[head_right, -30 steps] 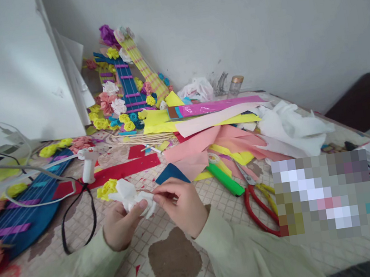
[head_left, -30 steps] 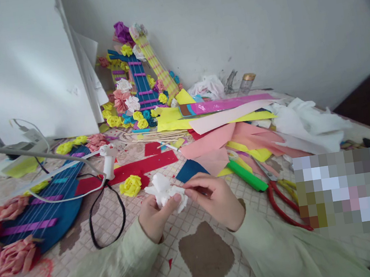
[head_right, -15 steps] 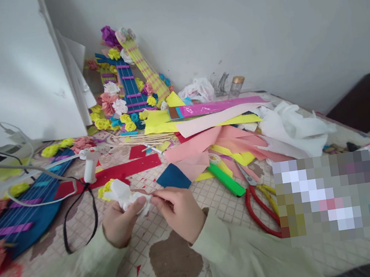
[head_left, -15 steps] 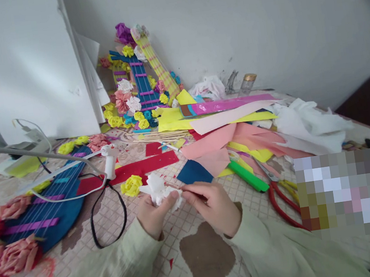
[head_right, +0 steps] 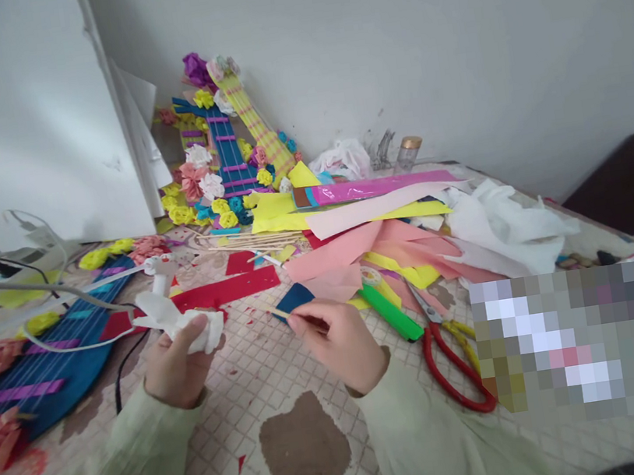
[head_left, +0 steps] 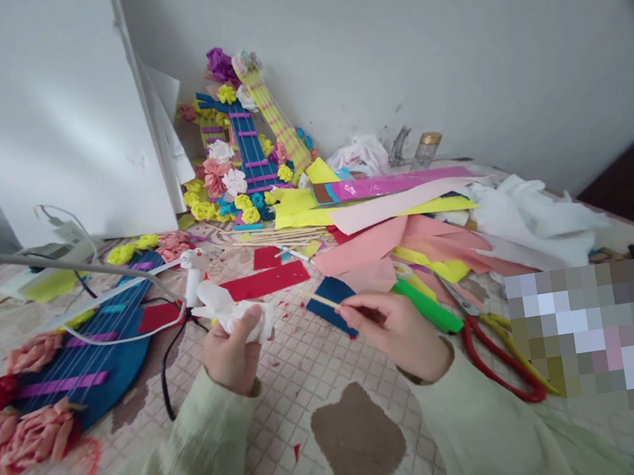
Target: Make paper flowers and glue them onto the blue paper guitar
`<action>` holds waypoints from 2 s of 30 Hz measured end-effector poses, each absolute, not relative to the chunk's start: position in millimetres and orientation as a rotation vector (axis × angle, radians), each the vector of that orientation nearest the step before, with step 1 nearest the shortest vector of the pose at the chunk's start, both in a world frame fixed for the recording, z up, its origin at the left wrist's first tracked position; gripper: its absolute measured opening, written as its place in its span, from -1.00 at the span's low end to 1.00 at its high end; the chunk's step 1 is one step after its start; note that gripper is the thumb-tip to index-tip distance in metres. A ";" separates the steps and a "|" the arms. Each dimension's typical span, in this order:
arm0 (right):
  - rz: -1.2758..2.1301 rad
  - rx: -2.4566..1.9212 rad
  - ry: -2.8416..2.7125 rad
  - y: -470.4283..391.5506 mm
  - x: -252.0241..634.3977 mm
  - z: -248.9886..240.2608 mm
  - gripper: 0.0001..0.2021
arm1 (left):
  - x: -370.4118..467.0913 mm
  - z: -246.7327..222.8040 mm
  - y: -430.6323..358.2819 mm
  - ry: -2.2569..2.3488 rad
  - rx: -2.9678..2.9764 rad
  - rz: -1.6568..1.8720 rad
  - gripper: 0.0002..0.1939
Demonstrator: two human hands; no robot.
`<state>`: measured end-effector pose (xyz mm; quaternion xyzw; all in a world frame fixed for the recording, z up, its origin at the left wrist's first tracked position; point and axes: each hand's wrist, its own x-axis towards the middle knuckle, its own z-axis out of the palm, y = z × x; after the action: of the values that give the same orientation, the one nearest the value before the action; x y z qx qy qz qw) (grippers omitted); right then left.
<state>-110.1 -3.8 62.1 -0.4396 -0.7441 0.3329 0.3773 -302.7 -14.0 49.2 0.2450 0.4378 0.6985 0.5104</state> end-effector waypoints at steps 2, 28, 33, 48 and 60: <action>0.946 -1.130 -1.813 -4.0 -110.0 65.2 -0.78 | -302.6 45.5 -15.5 1.063 0.657 1.642 -0.81; 1.341 -0.949 -1.722 -10.1 -120.9 62.7 -0.83 | -280.9 36.0 -41.0 1.100 1.565 0.986 -0.76; 1.312 -0.973 -1.693 -11.2 -121.8 66.4 -0.89 | -279.3 40.0 -40.3 1.045 1.363 1.045 -0.74; 1.464 -0.937 -1.691 -13.1 -125.6 61.0 -0.80 | -282.9 26.6 -43.1 0.927 1.043 1.184 -0.73; 1.298 -1.018 -1.845 -15.2 -126.3 58.7 -0.80 | -279.2 40.0 -40.9 1.188 1.023 1.189 -0.74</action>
<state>-126.3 -15.2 58.7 -0.3887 -0.7046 0.4956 0.3270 -279.2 -40.9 40.0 0.4331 0.5026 0.5030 0.5539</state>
